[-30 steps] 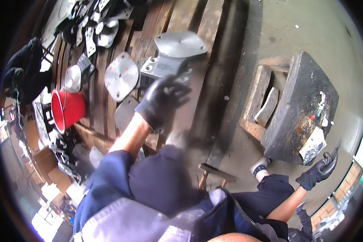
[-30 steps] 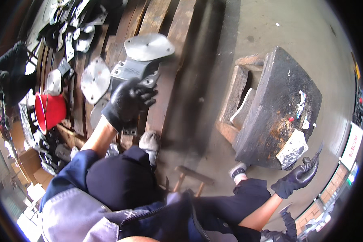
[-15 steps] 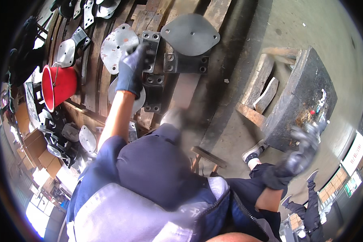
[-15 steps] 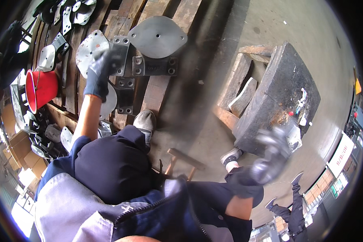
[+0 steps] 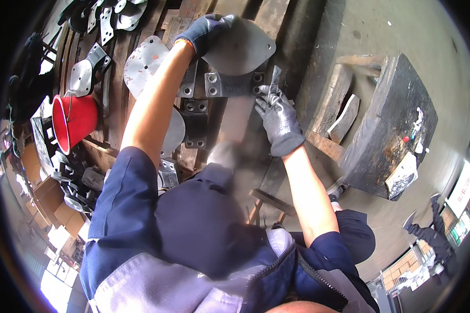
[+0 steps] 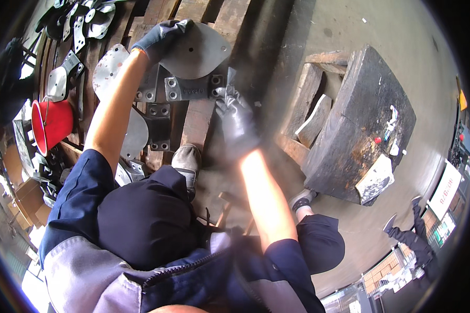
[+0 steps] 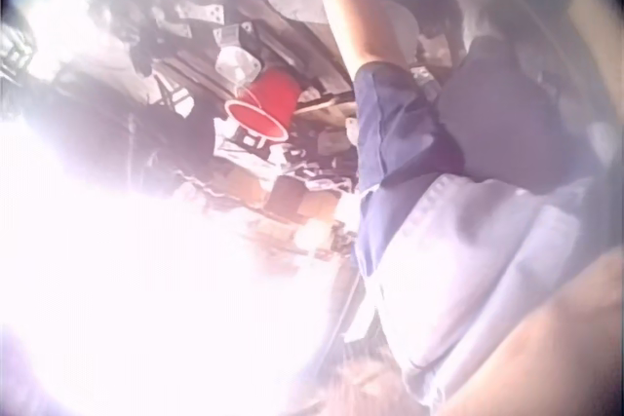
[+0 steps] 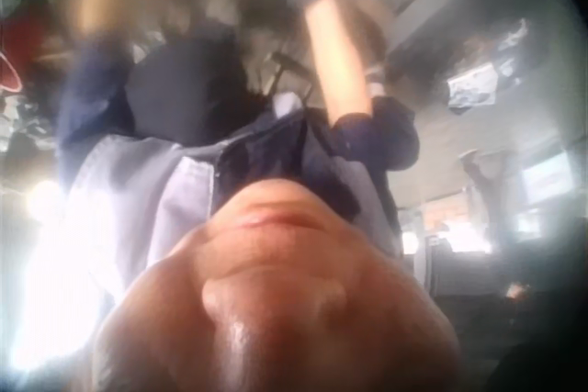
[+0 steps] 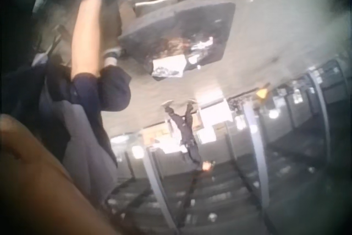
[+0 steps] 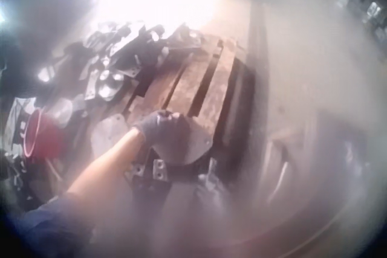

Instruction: The person sits on the floor and uses a metal scraper to remove residue from the surface of metal parts. They repeatedly pick up parts from a wooden pallet, scrape them, and place them back down.

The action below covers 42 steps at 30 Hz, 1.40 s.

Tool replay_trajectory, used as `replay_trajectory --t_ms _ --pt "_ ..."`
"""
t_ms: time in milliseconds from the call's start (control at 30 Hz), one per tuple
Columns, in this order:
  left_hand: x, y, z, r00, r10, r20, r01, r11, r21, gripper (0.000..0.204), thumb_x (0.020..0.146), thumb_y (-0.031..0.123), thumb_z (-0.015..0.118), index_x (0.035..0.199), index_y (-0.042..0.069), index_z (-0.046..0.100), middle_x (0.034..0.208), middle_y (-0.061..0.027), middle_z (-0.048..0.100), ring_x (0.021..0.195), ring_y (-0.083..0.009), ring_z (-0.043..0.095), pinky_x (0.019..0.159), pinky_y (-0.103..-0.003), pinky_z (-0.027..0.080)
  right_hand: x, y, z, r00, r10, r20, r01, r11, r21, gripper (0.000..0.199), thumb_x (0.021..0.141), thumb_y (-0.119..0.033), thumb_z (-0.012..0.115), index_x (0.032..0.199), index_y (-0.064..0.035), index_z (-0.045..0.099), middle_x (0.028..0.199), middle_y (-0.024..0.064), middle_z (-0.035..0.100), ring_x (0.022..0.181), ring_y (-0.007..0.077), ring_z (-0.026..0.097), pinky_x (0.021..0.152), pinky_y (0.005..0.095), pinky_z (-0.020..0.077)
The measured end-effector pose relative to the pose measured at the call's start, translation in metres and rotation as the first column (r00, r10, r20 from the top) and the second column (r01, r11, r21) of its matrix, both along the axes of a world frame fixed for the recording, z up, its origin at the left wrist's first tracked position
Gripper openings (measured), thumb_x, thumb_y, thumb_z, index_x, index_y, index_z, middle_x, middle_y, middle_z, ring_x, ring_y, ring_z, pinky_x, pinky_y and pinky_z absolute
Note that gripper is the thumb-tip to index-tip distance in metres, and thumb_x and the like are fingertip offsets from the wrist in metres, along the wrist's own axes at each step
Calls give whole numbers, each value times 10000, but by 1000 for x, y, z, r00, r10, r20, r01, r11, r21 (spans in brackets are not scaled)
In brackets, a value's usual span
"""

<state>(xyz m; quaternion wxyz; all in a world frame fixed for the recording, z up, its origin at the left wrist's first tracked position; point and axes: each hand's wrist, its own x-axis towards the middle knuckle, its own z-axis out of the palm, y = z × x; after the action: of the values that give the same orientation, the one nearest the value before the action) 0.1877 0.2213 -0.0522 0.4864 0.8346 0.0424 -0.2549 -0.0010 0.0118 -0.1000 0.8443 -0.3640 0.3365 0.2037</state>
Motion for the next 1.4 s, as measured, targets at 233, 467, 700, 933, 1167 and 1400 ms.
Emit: replay_trajectory --t_ms 233,467,700,933,1167,1400 --pt "10 -5 2 982 123 -144 -126 992 -11 412 904 432 577 1044 51 651 836 -11 636 765 -84 550 718 -267 459 6 -5 -8 998 54 -24 -53 998 23 282 906 -264 505 1136 -125 593 1136 37 590 1061 224 504 965 394 336" --pt "-1 59 34 937 169 306 -156 985 -67 365 890 304 592 1166 65 613 991 -45 653 895 -123 593 814 -268 437 12 -13 8 990 108 90 -86 972 -219 200 907 -227 515 1066 -145 606 1101 16 637 1086 192 547 936 408 354" --pt "-27 79 46 970 239 43 -216 930 -299 400 888 320 587 1192 61 584 1042 -55 668 907 -125 621 780 -242 464 76 -11 14 967 160 197 -126 976 -178 272 918 -153 470 1145 -93 608 1067 -11 619 935 116 508 930 317 344" --pt "-32 22 -57 910 404 -92 -412 906 -100 545 745 446 697 1053 1 634 968 -195 678 940 -295 644 825 -368 488 103 29 44 956 153 251 -92 967 -239 329 890 -81 497 1201 -15 583 1040 18 643 719 37 446 654 175 337" --pt "6 24 -34 783 620 44 -581 756 -302 449 774 331 737 1044 -14 636 912 -146 681 841 -195 631 738 -312 486 170 39 79 901 255 350 -139 936 -324 254 873 -93 494 1092 -53 617 1047 2 645 704 34 431 654 203 363" --pt "-3 105 38 678 270 683 -567 784 253 358 844 220 638 1156 50 604 945 -169 678 869 -256 655 809 -327 503 184 51 92 858 472 202 -244 722 -648 163 902 -174 538 1036 -160 630 1073 21 653 979 150 545 850 344 361"
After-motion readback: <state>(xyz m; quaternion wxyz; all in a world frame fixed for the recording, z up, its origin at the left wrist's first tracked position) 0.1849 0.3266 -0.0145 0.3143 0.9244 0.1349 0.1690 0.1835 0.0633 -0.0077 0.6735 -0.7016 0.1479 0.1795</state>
